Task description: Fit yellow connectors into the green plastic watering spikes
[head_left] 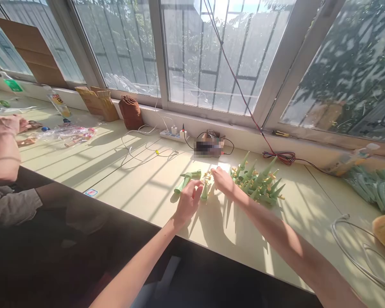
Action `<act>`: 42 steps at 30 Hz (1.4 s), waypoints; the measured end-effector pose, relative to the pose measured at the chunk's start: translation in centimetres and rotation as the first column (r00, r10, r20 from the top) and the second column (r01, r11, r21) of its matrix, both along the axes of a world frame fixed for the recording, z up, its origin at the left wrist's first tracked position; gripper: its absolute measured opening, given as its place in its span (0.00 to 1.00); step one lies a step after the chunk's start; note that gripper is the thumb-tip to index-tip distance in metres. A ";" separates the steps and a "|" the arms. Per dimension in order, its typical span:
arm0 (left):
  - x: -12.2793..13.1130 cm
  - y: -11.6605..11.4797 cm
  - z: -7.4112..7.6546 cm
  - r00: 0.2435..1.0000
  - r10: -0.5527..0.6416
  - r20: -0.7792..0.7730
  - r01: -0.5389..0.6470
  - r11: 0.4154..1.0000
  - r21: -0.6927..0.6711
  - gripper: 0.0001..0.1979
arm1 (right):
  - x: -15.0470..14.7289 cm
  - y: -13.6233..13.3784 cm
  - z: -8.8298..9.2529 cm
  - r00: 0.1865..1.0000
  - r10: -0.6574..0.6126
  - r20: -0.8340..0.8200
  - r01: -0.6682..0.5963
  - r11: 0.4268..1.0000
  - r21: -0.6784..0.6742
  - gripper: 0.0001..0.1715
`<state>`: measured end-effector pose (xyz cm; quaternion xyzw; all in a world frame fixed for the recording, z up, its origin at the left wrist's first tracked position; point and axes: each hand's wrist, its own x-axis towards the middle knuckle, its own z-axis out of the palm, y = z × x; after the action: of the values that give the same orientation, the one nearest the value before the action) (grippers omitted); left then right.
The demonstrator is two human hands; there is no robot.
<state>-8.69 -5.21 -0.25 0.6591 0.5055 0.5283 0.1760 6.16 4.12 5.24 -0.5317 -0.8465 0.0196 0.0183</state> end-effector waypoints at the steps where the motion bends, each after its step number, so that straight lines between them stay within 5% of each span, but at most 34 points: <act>1: 0.0 0.0 0.0 1.000 -0.007 -0.008 0.007 1.000 0.001 0.19 | -0.1 0.2 -0.1 1.000 -0.013 0.019 0.013 1.000 -0.012 0.16; 15: 0.1 0.1 -0.3 0.999 -0.014 -0.030 0.015 0.999 0.035 0.15 | -0.9 0.9 -0.6 0.995 -0.051 0.085 0.052 0.999 -0.015 0.17; 24: 0.2 0.0 -0.1 0.990 -0.053 -0.129 0.057 0.998 0.028 0.11 | 1.0 -4.1 0.7 0.989 0.112 -0.093 -0.093 0.979 0.182 0.20; 31: 0.0 0.7 -0.5 0.963 -0.093 -0.252 0.097 0.995 0.002 0.09 | 5.0 -8.0 -2.2 0.882 0.308 -0.355 -0.208 0.933 0.292 0.24; 36: 0.2 1.9 0.7 0.960 -0.154 -0.233 0.139 0.987 -0.080 0.12 | 6.9 -8.7 -4.1 0.759 0.422 -0.496 -0.240 0.889 0.390 0.23; 42: 1.5 2.9 1.6 0.964 -0.266 -0.001 0.264 0.959 -0.104 0.12 | 7.9 -8.7 -6.3 0.575 0.524 -0.628 -0.113 0.811 0.573 0.19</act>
<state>-7.22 -2.29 1.31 0.7147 0.4406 0.4684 0.2752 14.07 -4.62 -1.03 -0.2829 -0.8187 0.0379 0.4983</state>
